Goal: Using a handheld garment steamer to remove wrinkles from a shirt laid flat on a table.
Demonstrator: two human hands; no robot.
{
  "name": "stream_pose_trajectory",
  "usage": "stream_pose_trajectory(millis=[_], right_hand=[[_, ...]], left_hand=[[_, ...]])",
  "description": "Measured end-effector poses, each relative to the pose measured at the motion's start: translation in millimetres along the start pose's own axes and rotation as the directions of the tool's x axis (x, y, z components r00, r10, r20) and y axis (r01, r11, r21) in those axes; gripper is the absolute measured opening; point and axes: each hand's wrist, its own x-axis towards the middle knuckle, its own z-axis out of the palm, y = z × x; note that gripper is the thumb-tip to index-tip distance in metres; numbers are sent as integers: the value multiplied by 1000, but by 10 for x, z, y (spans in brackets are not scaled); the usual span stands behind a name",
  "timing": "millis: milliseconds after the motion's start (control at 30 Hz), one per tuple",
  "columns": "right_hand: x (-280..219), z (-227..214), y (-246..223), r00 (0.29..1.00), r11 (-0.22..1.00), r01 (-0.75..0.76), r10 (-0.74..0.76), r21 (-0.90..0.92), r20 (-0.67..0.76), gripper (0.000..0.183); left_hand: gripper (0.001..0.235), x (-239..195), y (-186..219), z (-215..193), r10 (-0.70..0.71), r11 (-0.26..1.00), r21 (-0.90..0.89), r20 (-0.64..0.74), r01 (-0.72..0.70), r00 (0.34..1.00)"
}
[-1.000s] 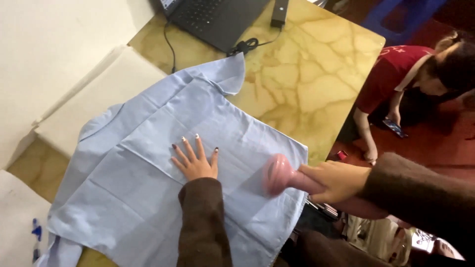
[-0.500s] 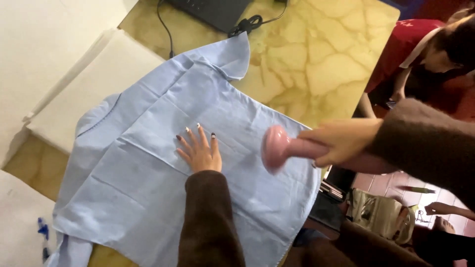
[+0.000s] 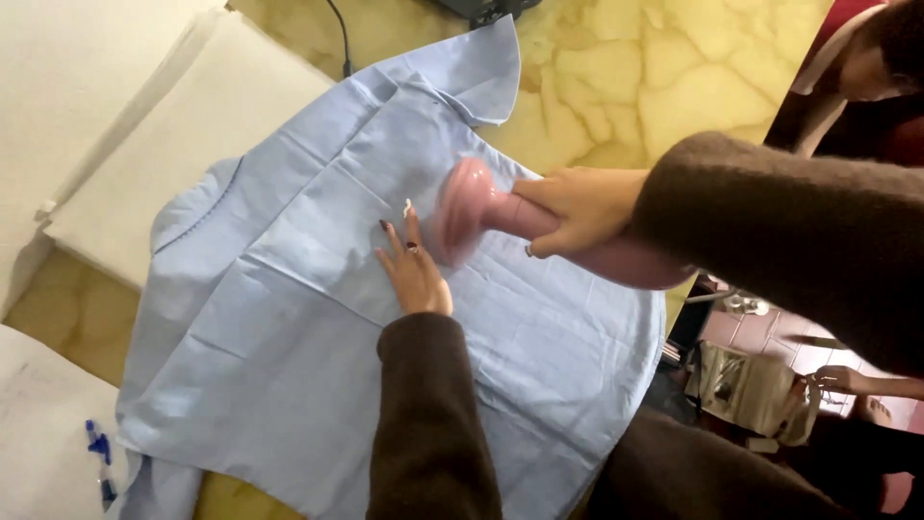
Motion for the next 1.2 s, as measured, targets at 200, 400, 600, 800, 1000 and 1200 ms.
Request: stream_pose_trajectory(millis=[200, 400, 600, 800, 1000, 1200], right_hand=[[-702, 67, 128, 986, 991, -118, 110, 57, 125, 45], [-1090, 624, 996, 991, 993, -85, 93, -80, 98, 56], [-1614, 493, 891, 983, 997, -74, 75, -14, 170, 47], [-1297, 446, 1022, 984, 990, -6, 31, -142, 174, 47], [-641, -97, 392, 995, 996, -66, 61, 65, 73, 45], [-41, -269, -175, 989, 985, -122, 131, 121, -71, 35]], left_hand=[[49, -44, 142, 33, -19, 936, 351, 98, -17, 995], [53, -67, 302, -36, 58, 860, 502, 72, -86, 996], [55, -69, 328, -26, 28, 847, 528, 81, -67, 996], [55, -66, 361, -21, 131, 825, 557, -24, -95, 991], [59, -46, 348, -51, -24, 790, 613, 57, -16, 998], [74, -73, 400, -167, -47, 997, -69, -133, 39, 990]])
